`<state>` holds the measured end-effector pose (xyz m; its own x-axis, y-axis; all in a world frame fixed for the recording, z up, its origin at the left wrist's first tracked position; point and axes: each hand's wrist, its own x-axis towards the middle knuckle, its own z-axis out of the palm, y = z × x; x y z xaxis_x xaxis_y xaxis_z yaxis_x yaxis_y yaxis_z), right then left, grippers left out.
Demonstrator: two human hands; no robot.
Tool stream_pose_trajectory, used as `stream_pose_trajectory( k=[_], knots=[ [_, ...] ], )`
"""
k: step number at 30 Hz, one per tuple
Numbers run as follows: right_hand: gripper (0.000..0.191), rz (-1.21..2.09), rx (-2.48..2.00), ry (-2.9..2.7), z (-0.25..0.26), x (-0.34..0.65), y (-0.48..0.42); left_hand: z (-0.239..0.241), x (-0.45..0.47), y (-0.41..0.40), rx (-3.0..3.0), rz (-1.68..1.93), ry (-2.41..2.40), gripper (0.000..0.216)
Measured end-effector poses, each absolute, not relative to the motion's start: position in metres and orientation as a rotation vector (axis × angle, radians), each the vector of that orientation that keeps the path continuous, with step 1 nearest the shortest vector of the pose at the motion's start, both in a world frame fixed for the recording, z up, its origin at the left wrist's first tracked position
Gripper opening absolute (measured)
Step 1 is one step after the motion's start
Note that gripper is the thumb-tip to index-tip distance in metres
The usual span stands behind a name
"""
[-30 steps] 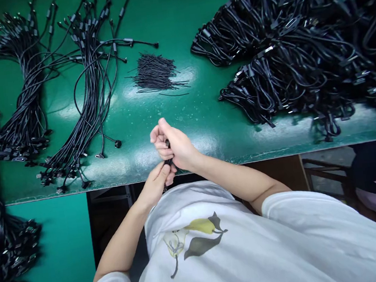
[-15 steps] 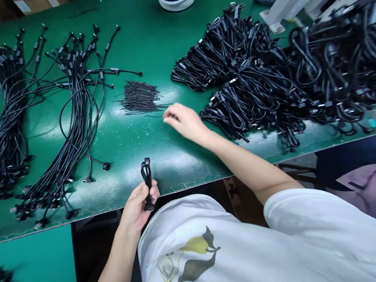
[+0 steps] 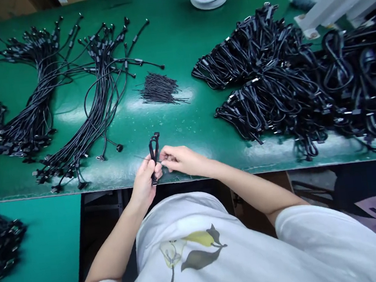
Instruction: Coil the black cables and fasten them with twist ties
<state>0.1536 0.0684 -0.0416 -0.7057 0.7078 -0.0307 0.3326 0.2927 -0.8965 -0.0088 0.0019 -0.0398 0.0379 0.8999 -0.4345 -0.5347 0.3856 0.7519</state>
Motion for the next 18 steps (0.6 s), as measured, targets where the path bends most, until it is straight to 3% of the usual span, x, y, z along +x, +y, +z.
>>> stream_pose_trajectory(
  k=[2,8,12,18],
  knots=[
    [0.015,1.232,-0.904,-2.213,-0.046,0.146,0.055,-0.045,-0.008,0.002,0.528,1.172,1.085,0.034],
    [0.029,0.311,-0.686,-2.659,-0.041,0.138,0.05,-0.065,-0.014,0.002,0.906,1.135,1.427,0.018],
    [0.026,0.312,-0.278,-2.679,-0.023,0.137,0.061,-0.061,-0.021,0.002,0.992,0.975,1.449,0.018],
    [0.024,0.437,-0.159,-2.81,0.01,0.135,0.062,-0.048,-0.024,0.005,0.864,0.878,1.255,0.027]
  ],
)
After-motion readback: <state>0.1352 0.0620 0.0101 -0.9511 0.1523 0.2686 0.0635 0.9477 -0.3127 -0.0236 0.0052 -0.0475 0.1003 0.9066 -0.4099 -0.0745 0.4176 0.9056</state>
